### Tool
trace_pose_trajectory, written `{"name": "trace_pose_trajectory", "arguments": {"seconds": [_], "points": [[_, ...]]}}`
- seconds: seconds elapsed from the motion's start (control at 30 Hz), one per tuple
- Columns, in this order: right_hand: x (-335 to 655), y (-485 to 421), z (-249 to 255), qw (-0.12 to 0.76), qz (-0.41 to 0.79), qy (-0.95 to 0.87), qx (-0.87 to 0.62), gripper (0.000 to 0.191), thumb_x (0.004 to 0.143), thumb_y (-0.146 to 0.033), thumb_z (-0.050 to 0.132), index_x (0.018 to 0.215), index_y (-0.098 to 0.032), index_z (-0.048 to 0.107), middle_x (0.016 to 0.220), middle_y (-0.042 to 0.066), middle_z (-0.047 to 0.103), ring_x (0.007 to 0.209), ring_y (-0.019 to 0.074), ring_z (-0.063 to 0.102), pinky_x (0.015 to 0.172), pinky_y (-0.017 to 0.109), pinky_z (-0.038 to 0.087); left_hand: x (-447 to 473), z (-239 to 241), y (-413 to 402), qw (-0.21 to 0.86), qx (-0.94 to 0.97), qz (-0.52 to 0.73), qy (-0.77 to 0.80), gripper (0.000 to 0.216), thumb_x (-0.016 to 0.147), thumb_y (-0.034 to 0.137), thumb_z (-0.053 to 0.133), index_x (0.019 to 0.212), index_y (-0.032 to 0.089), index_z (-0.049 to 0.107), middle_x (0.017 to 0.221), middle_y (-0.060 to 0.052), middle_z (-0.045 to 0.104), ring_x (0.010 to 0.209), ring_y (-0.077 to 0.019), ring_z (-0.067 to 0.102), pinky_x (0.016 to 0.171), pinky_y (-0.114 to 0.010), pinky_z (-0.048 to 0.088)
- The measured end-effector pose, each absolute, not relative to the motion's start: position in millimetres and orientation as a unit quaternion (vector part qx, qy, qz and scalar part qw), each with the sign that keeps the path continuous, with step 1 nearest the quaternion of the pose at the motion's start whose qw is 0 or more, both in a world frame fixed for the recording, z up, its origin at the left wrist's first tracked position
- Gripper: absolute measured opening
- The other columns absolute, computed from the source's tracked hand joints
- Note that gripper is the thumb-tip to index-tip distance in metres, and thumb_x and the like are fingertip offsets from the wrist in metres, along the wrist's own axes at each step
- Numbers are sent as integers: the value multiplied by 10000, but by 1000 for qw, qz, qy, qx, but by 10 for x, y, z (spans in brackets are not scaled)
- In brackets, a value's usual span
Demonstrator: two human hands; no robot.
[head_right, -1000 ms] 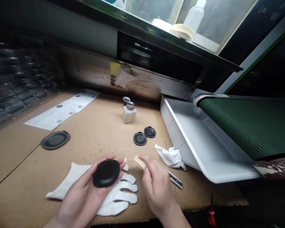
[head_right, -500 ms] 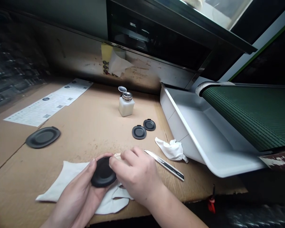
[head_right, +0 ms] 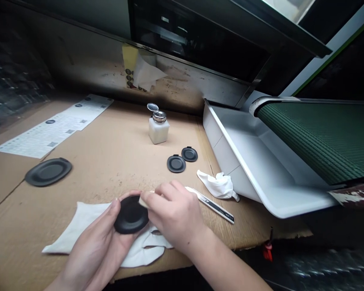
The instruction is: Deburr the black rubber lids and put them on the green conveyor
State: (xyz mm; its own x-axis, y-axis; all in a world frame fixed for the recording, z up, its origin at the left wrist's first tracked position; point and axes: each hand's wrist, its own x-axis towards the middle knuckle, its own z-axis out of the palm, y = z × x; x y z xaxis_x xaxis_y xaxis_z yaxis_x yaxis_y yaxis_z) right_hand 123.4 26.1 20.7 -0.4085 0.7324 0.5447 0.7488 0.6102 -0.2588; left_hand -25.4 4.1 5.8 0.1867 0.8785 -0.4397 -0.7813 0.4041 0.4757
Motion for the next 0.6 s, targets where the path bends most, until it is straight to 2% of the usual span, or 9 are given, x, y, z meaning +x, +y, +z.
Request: {"name": "trace_pose_trajectory", "arguments": {"seconds": [0.17, 0.3, 0.5, 0.6], "points": [[1430, 255, 225, 341, 6, -799, -495, 196, 823, -151, 542, 1005, -202, 598, 876, 34, 623, 775, 144, 543, 692, 284, 457, -265, 112, 46, 777, 47, 525, 344, 277, 856, 296, 492, 1010, 111, 630, 1064, -137, 663, 1092, -283, 551, 950, -419, 432], [1417, 96, 197, 351, 30, -829, -435, 251, 828, -100, 555, 1058, -197, 577, 877, 29, 645, 764, 124, 553, 674, 265, 464, -263, 75, 40, 780, 44, 525, 337, 297, 863, 315, 476, 1017, 112, 629, 1084, -138, 657, 1124, -280, 528, 971, -405, 413], [1247, 178, 188, 317, -50, -871, -373, 286, 843, -117, 522, 1115, -194, 568, 886, 34, 669, 773, 146, 552, 675, 292, 470, -251, 32, 38, 775, 92, 534, 325, 294, 874, 339, 452, 992, 140, 634, 1102, -106, 649, 1133, -271, 512, 960, -402, 412], [1252, 143, 156, 326, -47, -867, -374, 304, 832, -104, 536, 1126, -175, 560, 888, 50, 667, 784, 154, 561, 664, 289, 479, -253, 31, 33, 782, 95, 528, 318, 289, 879, 328, 445, 997, 137, 627, 1100, -110, 650, 1133, -265, 514, 960, -397, 410]]}}
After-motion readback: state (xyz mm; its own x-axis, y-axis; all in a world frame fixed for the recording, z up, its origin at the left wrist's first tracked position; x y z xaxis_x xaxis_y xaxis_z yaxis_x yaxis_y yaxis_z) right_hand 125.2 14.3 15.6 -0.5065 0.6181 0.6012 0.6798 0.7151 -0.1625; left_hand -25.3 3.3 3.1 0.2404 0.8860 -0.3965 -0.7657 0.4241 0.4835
